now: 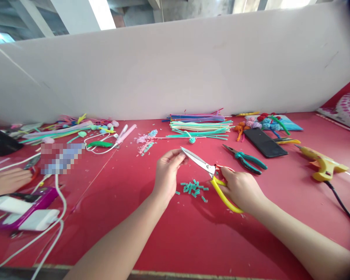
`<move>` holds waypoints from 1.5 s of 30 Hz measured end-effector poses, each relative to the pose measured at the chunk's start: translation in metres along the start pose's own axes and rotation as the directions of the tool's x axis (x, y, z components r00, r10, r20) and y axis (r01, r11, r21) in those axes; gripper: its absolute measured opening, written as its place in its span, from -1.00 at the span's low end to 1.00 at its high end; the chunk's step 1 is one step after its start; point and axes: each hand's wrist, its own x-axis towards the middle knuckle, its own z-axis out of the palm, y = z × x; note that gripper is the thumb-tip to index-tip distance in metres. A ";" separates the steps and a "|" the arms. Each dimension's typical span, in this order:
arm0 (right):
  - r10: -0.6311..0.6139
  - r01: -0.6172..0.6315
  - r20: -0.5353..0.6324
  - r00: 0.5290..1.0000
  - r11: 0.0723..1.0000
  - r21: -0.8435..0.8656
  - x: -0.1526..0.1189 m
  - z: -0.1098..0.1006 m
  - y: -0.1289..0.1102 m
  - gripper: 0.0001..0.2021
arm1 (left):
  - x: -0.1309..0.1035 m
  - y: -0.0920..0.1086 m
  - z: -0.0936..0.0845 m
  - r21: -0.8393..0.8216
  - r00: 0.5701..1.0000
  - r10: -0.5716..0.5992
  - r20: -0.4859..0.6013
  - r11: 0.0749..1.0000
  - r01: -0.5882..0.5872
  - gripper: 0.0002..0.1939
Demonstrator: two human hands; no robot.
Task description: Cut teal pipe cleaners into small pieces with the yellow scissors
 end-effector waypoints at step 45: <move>0.081 -0.092 0.049 0.996 0.948 0.305 0.002 -0.005 -0.002 -0.69 | -0.001 -0.005 0.003 0.178 0.992 -0.073 0.102 0.983 0.054 -0.87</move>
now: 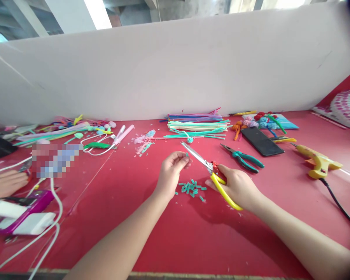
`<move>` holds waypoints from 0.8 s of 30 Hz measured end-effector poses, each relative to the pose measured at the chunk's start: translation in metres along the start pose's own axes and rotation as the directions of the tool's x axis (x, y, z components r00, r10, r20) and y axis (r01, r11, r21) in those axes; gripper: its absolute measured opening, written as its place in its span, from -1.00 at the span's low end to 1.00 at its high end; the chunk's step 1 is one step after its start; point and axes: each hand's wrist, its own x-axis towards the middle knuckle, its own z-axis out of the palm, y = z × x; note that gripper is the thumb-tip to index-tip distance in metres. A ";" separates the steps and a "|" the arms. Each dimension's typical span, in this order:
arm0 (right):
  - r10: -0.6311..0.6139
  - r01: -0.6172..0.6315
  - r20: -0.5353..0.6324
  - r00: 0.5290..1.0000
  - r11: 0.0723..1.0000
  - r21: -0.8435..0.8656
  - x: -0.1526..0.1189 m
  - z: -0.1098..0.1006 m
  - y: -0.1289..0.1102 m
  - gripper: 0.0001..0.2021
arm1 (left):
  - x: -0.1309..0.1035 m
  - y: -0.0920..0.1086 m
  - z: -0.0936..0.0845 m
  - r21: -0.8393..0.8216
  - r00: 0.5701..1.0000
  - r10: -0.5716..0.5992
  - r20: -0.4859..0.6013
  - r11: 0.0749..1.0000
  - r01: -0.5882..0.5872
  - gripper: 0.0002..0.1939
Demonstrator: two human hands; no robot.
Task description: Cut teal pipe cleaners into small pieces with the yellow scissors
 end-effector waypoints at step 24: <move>-0.093 0.088 -0.008 0.996 0.966 -0.245 -0.002 0.006 0.001 -0.61 | -0.002 0.006 0.000 -0.180 0.994 0.059 -0.093 0.981 -0.075 -0.88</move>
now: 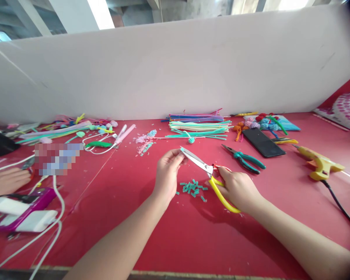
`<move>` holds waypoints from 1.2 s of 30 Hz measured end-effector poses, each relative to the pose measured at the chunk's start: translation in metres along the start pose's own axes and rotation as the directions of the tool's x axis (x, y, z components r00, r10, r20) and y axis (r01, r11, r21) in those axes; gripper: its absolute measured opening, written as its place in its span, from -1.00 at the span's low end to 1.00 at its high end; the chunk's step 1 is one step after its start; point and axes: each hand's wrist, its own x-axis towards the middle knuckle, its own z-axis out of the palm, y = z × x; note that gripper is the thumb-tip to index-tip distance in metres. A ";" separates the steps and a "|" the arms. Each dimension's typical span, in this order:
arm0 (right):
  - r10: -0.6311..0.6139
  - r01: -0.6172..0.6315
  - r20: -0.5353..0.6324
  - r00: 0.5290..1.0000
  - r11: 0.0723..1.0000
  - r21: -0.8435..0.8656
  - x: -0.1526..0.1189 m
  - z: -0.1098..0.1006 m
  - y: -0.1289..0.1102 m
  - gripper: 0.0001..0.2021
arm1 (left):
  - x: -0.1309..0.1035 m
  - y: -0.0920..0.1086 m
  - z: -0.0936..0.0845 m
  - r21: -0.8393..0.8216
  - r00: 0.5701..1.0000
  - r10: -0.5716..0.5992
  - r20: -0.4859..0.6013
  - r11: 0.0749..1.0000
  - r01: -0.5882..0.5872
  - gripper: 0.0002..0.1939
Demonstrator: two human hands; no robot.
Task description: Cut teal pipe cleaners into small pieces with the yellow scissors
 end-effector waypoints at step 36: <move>0.178 -0.319 0.265 0.948 0.491 0.811 0.005 -0.013 -0.007 -0.70 | -0.015 -0.009 0.010 0.414 0.854 -0.351 0.383 0.892 0.180 -0.84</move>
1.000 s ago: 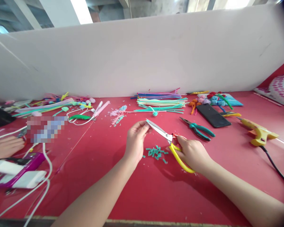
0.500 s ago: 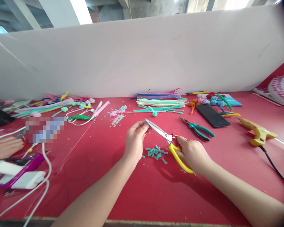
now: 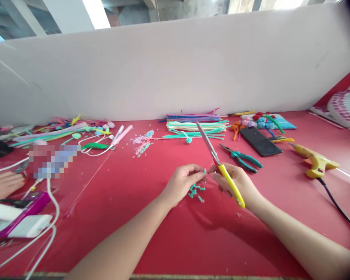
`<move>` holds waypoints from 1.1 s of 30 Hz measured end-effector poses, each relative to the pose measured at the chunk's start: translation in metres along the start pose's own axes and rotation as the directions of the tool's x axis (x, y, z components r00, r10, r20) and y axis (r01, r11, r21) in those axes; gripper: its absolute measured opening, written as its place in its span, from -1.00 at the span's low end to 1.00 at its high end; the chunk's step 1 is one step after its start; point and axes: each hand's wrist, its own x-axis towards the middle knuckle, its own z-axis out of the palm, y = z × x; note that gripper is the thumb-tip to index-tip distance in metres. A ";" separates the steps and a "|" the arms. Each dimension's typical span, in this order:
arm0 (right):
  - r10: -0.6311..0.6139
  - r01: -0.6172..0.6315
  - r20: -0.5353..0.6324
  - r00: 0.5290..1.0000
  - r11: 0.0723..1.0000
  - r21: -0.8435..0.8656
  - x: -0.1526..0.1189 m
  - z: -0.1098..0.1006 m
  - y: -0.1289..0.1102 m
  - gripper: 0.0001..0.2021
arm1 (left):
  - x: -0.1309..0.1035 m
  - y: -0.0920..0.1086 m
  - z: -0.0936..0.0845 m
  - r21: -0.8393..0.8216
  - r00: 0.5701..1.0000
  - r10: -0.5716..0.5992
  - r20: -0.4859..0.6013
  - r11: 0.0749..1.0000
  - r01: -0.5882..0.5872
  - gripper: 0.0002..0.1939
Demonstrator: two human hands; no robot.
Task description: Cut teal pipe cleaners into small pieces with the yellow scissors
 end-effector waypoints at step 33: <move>-0.283 0.156 -0.010 0.959 0.557 -0.816 -0.001 -0.002 0.011 -0.66 | 0.008 0.007 -0.022 -0.297 0.877 0.143 -0.458 0.906 -0.303 -0.87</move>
